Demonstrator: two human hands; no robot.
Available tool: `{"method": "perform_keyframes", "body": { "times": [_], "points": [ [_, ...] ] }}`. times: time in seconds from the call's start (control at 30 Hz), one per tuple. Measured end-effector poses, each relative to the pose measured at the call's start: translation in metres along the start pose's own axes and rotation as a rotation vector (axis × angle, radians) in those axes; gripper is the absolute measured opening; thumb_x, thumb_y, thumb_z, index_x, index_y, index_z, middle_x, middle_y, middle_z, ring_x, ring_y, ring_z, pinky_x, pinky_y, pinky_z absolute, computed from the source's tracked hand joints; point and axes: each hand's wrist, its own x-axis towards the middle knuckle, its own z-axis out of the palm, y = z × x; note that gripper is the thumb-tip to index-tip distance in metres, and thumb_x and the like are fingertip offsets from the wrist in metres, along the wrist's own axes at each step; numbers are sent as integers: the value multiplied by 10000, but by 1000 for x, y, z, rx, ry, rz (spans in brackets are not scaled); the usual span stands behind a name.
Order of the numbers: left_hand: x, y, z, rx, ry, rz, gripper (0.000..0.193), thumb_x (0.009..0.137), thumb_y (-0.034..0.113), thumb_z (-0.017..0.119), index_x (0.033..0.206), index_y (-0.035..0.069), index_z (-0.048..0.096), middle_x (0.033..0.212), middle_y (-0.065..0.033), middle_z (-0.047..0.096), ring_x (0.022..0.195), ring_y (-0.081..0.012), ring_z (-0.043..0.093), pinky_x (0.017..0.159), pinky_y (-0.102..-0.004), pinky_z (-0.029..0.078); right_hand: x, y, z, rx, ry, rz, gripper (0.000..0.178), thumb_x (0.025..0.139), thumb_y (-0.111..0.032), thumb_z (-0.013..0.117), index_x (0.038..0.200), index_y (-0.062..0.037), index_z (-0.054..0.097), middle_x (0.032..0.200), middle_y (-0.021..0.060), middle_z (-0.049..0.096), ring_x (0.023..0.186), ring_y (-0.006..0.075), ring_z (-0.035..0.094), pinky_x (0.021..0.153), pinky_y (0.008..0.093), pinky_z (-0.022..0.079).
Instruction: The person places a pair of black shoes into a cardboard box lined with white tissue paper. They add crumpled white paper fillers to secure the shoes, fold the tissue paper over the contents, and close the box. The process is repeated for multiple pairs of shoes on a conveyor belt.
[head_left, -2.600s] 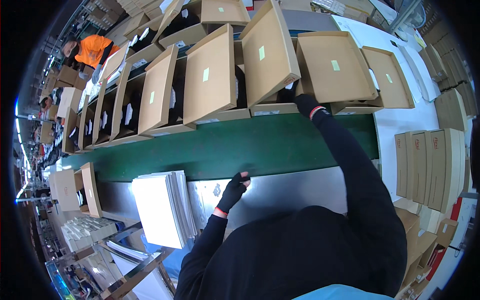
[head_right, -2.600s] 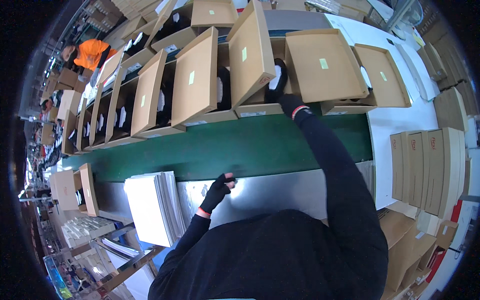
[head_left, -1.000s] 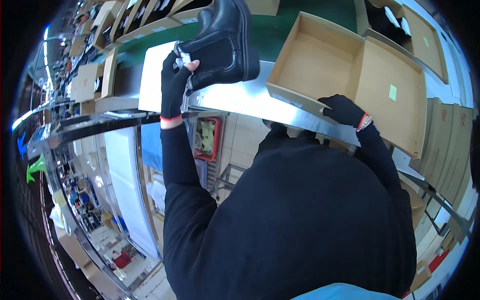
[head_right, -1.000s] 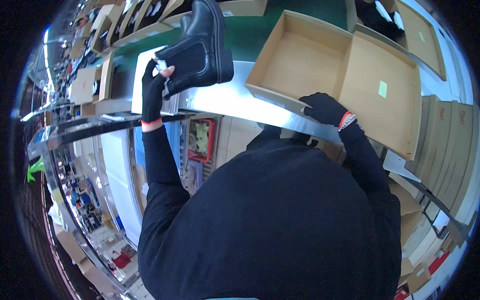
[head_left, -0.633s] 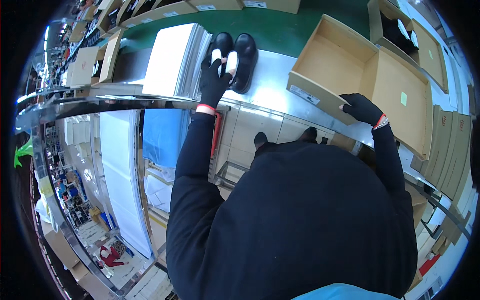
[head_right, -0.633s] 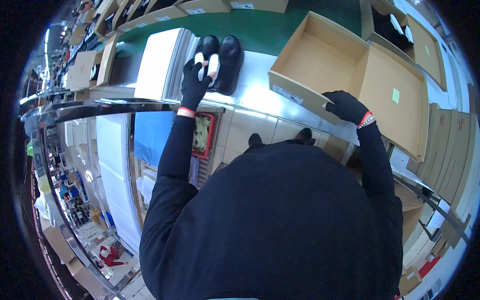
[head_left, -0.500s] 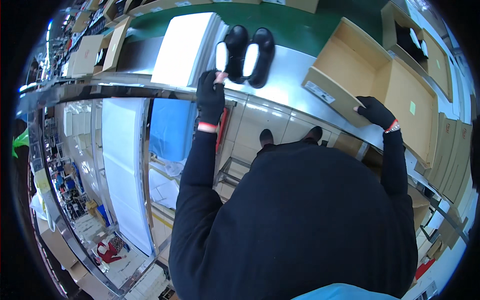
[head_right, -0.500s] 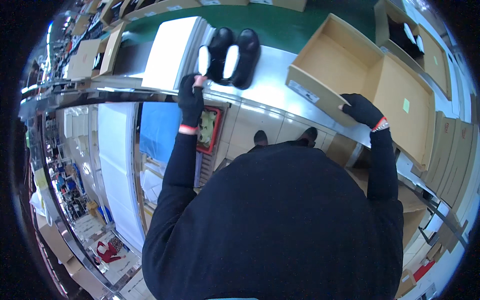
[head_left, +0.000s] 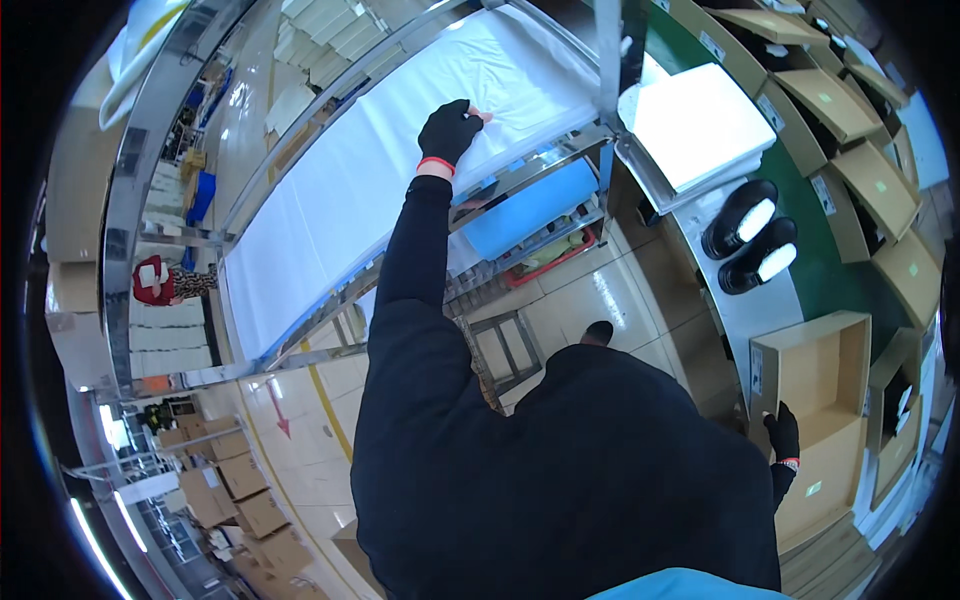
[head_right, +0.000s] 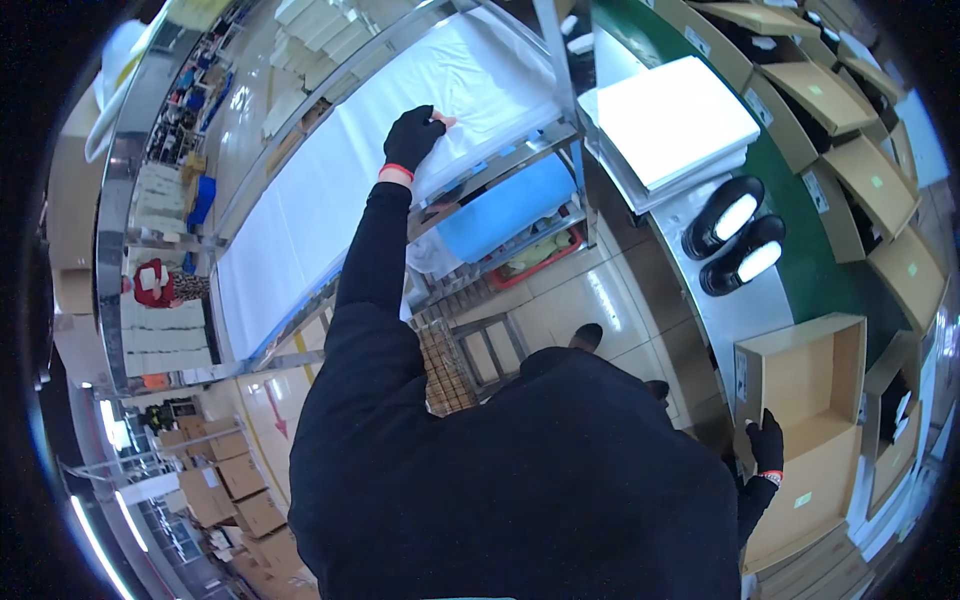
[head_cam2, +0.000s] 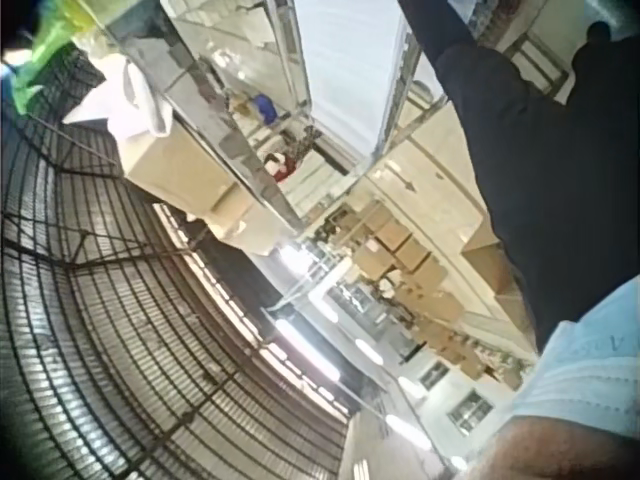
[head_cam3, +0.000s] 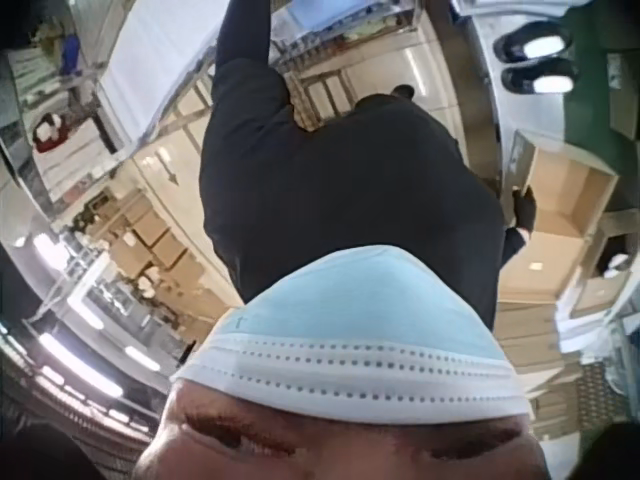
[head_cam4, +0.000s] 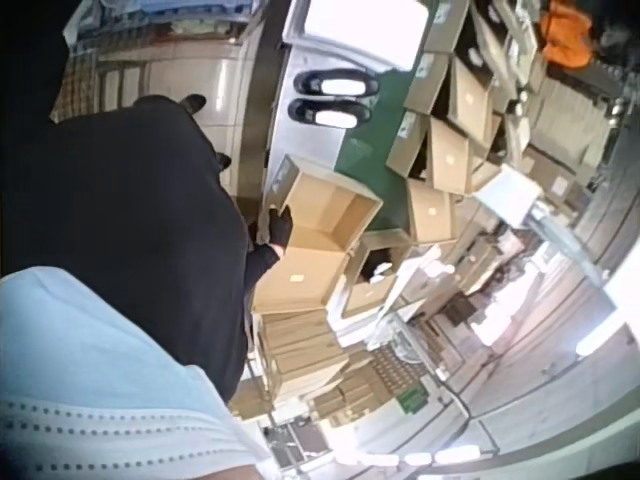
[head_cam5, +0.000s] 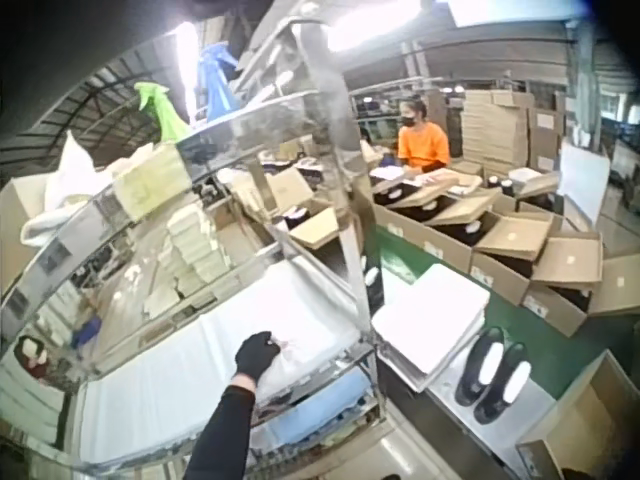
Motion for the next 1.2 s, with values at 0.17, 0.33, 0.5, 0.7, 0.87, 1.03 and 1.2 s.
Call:
{"method": "perform_keyframes", "body": {
  "times": [0.17,0.33,0.5,0.7,0.87,1.03,1.2],
  "points": [
    [26,-96,1,-569,438,214,307,924,328,555,998,53,669,953,-109,695,894,-238,652,800,-353,493,10,-15,-25,89,128,11,511,838,-181,610,1288,40,509,1245,215,596,1151,285,588,929,353,472],
    [-21,-130,-50,-1415,50,-161,257,974,332,526,975,95,626,848,2,599,783,-146,575,718,-277,472,-5,-92,-37,388,502,-175,327,953,-157,532,1211,40,567,1131,159,649,1041,215,626,857,312,494],
    [-61,-46,-61,-2390,-717,127,60,973,178,495,940,142,531,789,44,500,669,-103,503,662,-230,464,0,-222,-37,800,178,-307,365,1004,-300,462,1053,13,642,861,72,640,806,154,618,754,306,503],
    [-155,177,13,-1745,-854,458,148,961,196,501,956,82,597,864,22,570,795,-92,542,769,-233,450,20,-357,17,1551,-902,-179,898,857,-732,359,1427,-38,329,1232,176,565,1130,315,551,963,511,428],
    [-187,223,33,-1418,-1118,568,248,963,246,511,987,40,645,932,-2,624,893,-93,571,845,-242,441,48,-334,-9,1583,-558,-245,809,870,-650,394,1399,-38,361,1240,176,561,1137,309,545,967,491,425],
    [-155,217,46,-1261,-769,556,283,979,249,539,1177,51,577,1081,-15,603,962,-81,543,849,-248,434,22,-220,-84,1483,-123,-277,721,884,-568,429,1371,-38,392,1248,175,558,1143,303,540,972,471,422],
    [-168,287,88,-362,-42,919,741,789,379,725,1394,83,416,1454,-180,387,1354,-370,343,1102,-562,195,-73,-92,-130,1360,208,-182,634,897,-486,465,1343,-38,423,1255,174,554,1150,297,534,977,451,420]
  ]
}}
